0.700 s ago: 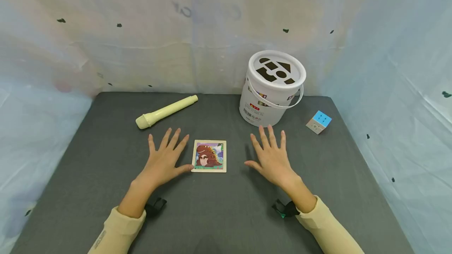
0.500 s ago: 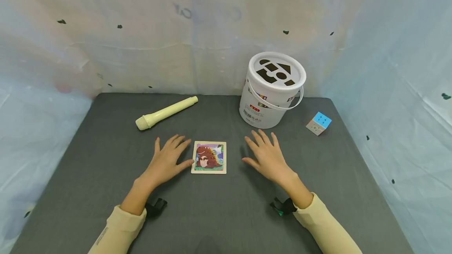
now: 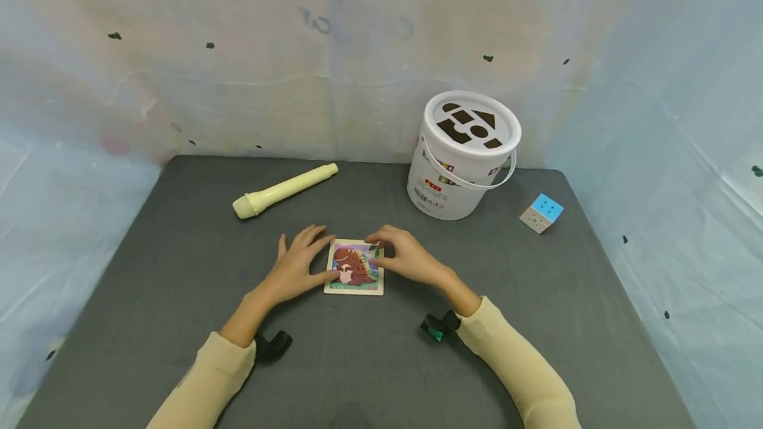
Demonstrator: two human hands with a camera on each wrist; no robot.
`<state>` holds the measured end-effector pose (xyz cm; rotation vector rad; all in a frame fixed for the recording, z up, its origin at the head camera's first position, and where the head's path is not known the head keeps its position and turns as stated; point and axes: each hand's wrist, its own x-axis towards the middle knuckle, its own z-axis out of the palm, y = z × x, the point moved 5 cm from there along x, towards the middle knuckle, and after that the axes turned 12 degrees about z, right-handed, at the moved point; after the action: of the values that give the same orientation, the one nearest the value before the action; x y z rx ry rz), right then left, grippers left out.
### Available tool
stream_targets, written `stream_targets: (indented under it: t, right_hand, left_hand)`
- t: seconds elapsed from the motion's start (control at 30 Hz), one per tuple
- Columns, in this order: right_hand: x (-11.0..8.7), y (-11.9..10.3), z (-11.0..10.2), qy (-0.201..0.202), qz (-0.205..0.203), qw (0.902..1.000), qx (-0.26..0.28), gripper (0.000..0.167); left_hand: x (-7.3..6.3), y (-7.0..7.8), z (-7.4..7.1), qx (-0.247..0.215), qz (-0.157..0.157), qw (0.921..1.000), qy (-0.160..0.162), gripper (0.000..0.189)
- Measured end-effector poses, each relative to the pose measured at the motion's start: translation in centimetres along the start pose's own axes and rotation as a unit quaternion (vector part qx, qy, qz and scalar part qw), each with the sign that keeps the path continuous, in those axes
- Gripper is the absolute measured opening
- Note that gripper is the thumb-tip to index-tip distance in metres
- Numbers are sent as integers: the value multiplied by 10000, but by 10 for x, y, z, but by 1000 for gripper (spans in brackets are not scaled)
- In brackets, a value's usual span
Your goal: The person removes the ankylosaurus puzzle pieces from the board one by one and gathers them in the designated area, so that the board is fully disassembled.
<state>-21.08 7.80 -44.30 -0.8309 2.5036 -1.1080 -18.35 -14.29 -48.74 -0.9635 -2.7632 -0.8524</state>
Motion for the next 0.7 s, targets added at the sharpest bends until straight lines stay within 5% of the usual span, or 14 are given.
stream_targets:
  t: [0.27,0.7]
  right_hand:
    - [30,-6,22,-104,47,9998,-154,35]
    - [51,-8,37,93,277,9912,-1290,28]
  left_hand:
    - [-2,-5,18,187,0,9997,-136,84]
    - [-3,-5,20,-1,3,10000,68,84]
